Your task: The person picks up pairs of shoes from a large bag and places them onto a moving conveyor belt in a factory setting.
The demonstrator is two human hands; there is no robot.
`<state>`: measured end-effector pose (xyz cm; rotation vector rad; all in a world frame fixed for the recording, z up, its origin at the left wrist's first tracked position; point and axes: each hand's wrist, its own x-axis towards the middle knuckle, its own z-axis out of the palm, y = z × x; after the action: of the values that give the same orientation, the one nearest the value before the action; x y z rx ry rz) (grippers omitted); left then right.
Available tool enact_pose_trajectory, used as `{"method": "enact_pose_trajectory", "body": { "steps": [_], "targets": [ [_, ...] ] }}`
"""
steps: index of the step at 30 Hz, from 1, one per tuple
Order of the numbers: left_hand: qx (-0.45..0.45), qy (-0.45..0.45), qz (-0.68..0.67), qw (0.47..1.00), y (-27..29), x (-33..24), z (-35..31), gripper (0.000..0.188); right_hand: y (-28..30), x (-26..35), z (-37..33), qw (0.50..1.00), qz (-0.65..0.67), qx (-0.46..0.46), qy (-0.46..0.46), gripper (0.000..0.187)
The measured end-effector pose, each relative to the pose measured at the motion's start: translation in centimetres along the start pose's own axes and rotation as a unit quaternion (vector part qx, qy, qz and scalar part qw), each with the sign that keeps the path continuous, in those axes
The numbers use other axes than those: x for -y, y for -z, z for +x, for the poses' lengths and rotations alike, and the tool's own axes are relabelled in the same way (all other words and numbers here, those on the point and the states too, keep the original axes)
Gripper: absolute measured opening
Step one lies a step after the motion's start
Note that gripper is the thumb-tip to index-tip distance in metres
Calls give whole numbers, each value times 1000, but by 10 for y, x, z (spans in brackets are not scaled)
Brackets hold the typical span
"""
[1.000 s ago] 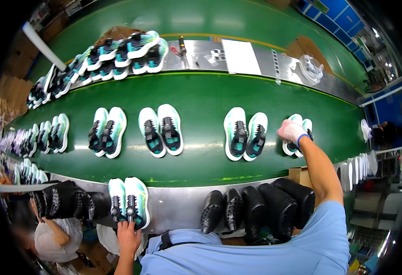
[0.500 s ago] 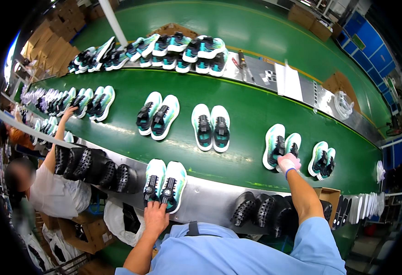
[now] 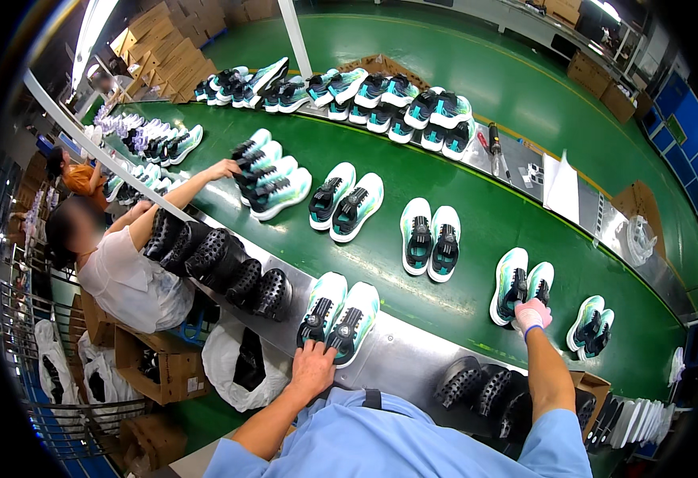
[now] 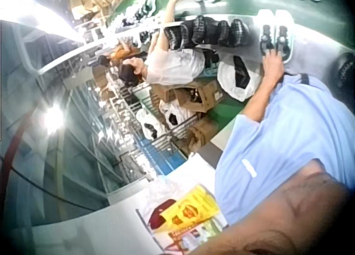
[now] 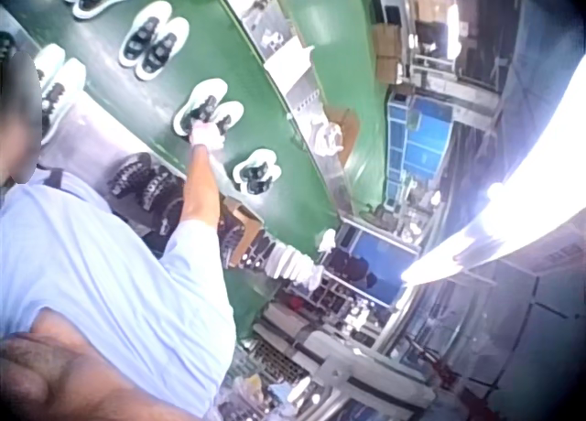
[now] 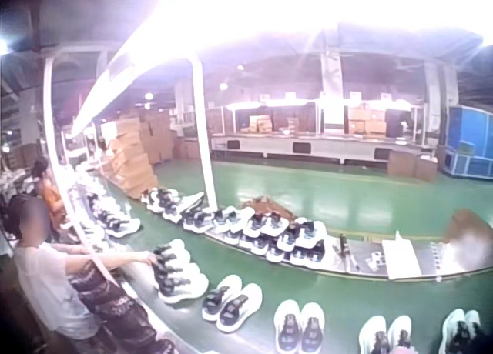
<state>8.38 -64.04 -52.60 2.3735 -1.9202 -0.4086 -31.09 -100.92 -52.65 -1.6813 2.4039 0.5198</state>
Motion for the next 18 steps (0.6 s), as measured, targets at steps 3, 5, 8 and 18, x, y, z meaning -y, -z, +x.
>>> {"method": "enact_pose_trajectory", "body": {
  "steps": [3,5,8,18],
  "targets": [
    [-8,-11,6,1000,0,2,-1,34,20,-1,1,999,23,39,11,45],
    [-2,-24,6,1000,0,2,0,34,34,-4,8,999,19,40,31,47],
    [26,-39,2,999,7,5,4,32,74,6,-14,996,28,2,87,50],
    [80,-69,-89,990,27,25,0,40,143,58,-191,908,214,22,359,36]
  ]
}}
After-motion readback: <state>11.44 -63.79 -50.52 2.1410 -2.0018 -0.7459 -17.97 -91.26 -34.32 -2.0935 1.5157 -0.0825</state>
